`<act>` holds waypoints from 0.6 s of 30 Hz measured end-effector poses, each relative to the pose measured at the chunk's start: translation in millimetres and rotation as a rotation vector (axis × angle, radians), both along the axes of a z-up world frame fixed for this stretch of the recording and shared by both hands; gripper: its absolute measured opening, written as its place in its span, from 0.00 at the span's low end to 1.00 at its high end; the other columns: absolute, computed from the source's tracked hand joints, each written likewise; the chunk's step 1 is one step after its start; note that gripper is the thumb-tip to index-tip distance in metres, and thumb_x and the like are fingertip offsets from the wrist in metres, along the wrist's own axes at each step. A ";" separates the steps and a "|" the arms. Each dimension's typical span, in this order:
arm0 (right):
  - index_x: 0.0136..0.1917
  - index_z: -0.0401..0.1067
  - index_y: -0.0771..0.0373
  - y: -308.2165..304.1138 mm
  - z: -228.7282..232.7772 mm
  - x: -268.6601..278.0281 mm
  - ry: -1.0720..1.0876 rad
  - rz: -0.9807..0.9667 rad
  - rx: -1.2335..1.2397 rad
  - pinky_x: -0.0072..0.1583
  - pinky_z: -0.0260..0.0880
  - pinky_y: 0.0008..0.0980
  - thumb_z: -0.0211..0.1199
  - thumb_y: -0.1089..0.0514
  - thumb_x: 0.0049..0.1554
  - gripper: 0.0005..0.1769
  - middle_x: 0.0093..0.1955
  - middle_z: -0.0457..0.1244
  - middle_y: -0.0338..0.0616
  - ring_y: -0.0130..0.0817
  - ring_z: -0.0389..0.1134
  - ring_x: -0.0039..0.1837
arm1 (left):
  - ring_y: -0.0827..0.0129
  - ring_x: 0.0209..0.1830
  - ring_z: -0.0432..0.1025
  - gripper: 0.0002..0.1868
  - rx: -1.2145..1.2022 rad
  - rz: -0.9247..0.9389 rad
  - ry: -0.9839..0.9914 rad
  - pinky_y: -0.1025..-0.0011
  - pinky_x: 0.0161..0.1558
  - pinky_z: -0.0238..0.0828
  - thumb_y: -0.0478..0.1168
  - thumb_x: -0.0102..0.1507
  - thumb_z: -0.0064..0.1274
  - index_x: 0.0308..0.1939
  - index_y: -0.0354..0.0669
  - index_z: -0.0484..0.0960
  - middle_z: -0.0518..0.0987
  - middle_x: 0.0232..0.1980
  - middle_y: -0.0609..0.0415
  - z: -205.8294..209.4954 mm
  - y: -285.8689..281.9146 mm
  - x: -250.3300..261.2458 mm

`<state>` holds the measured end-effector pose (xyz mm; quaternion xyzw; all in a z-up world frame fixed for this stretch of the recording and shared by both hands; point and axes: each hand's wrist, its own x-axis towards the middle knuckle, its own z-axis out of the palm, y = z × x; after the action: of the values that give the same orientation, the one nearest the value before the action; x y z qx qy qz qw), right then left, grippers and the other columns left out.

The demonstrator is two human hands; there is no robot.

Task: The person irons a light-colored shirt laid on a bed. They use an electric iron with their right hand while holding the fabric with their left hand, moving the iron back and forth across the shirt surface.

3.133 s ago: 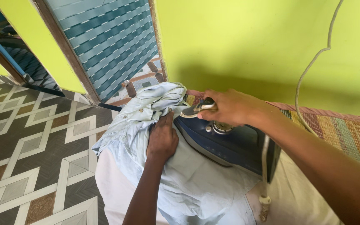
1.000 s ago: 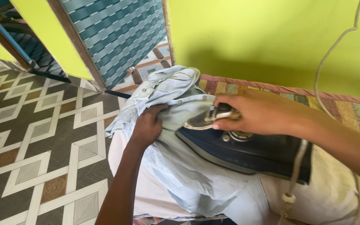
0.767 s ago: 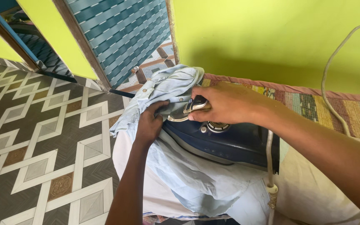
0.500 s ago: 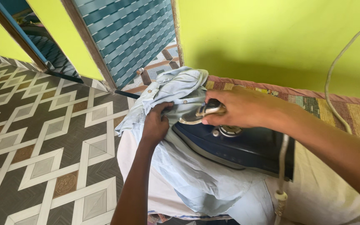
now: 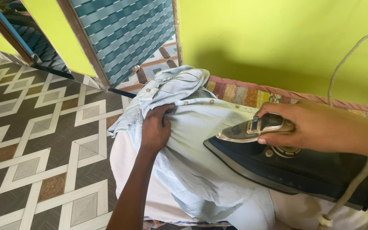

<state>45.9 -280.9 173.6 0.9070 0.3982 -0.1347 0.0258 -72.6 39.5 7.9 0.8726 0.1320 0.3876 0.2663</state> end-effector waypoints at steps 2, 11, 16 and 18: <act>0.65 0.70 0.43 11.2 0.5 -1.5 0.079 0.062 0.175 0.44 0.68 0.39 0.66 0.28 0.51 0.34 0.34 0.71 0.33 0.33 0.68 0.40 | 0.52 0.57 0.74 0.25 -0.011 0.003 0.000 0.60 0.61 0.68 0.26 0.56 0.45 0.56 0.43 0.82 0.83 0.54 0.47 0.0 0.5 -0.9; 0.57 0.73 0.47 101.4 5.4 -19.0 -0.001 0.140 0.216 0.53 0.70 0.45 0.64 0.30 0.53 0.28 0.42 0.69 0.44 0.42 0.73 0.49 | 0.52 0.57 0.74 0.27 -0.055 0.040 -0.037 0.60 0.62 0.67 0.21 0.57 0.41 0.56 0.43 0.82 0.84 0.53 0.48 -2.5 -2.2 1.9; 0.55 0.74 0.53 99.8 -6.6 -9.3 -0.107 0.327 0.414 0.56 0.67 0.50 0.66 0.30 0.49 0.30 0.54 0.66 0.47 0.50 0.68 0.58 | 0.55 0.58 0.75 0.27 -0.094 0.040 -0.056 0.61 0.63 0.67 0.21 0.57 0.41 0.55 0.45 0.83 0.85 0.52 0.50 -0.7 -2.3 1.1; 0.55 0.74 0.53 92.1 -8.6 -4.1 -0.083 0.350 0.419 0.55 0.68 0.50 0.65 0.30 0.50 0.30 0.52 0.67 0.46 0.48 0.69 0.56 | 0.56 0.58 0.75 0.26 -0.127 0.046 -0.033 0.61 0.62 0.67 0.22 0.58 0.41 0.55 0.45 0.83 0.85 0.51 0.51 -0.1 -2.7 1.3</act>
<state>41.8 -188.8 165.1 0.8147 0.5666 -0.0055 -0.1231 -71.3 36.8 7.8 0.8443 0.1717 0.3988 0.3142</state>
